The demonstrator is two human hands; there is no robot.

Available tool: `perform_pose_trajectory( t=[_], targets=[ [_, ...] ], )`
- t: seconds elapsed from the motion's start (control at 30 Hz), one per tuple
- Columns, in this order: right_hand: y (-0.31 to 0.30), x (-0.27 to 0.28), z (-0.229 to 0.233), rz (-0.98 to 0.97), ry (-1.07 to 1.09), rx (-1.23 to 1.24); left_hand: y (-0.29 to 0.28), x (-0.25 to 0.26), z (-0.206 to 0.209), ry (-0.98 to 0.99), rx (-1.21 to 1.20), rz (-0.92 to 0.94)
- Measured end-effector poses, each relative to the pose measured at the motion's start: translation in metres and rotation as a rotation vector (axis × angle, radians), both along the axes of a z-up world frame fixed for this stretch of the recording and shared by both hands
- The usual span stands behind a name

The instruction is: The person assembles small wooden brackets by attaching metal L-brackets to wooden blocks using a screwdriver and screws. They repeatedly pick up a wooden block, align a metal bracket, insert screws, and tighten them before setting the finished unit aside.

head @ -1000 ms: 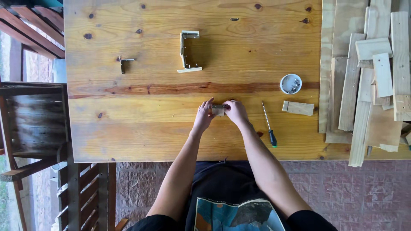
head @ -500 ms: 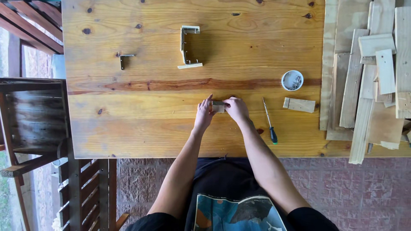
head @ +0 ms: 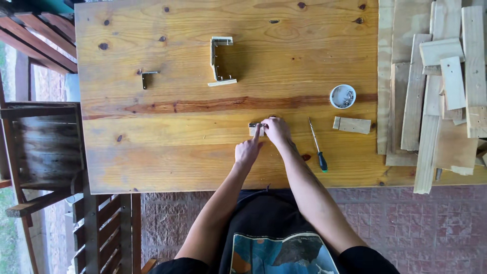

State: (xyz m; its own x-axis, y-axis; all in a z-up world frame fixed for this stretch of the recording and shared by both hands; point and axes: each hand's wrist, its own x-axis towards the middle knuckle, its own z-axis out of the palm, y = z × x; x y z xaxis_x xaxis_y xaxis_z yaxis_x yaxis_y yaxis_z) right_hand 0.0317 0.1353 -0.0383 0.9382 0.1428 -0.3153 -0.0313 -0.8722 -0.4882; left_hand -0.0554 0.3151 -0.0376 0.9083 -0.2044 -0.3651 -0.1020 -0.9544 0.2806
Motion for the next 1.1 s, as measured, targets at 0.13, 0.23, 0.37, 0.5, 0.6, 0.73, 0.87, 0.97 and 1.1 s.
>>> perform_pose_trajectory(
  t=[0.13, 0.23, 0.37, 0.5, 0.6, 0.73, 0.87, 0.97, 1.1],
  targets=[
    [0.003, -0.004, 0.017, -0.026, -0.025, -0.020, -0.003, 0.015, 0.011, 0.035, 0.042, -0.033],
    [-0.020, -0.010, 0.029, -0.021, -0.024, 0.035, -0.006, 0.025, 0.044, 0.057, 0.072, -0.049],
    [-0.113, -0.009, 0.024, -0.360, -0.211, 0.157, -0.009, 0.035, 0.064, 0.096, 0.048, 0.002],
    [-0.241, 0.005, 0.024, -0.583, -0.365, -0.110, -0.014, 0.036, 0.074, 0.091, 0.082, 0.034],
    [-0.305, 0.035, 0.023, -0.508, -0.401, -0.170, -0.018, 0.041, 0.074, 0.081, 0.094, 0.052],
    [-0.321, 0.081, 0.002, -0.404, -0.356, -0.204, -0.021, 0.044, 0.047, 0.094, 0.135, 0.084],
    [-0.305, 0.108, -0.015, -0.435, -0.194, -0.261, -0.023, 0.045, 0.043, 0.148, 0.142, 0.109],
    [-0.300, 0.112, -0.038, -0.466, -0.168, -0.311, -0.022, 0.042, 0.042, 0.175, 0.146, 0.128],
    [-0.299, 0.118, -0.061, -0.445, -0.192, -0.448, -0.021, 0.040, 0.029, 0.183, 0.124, 0.146]
  ],
)
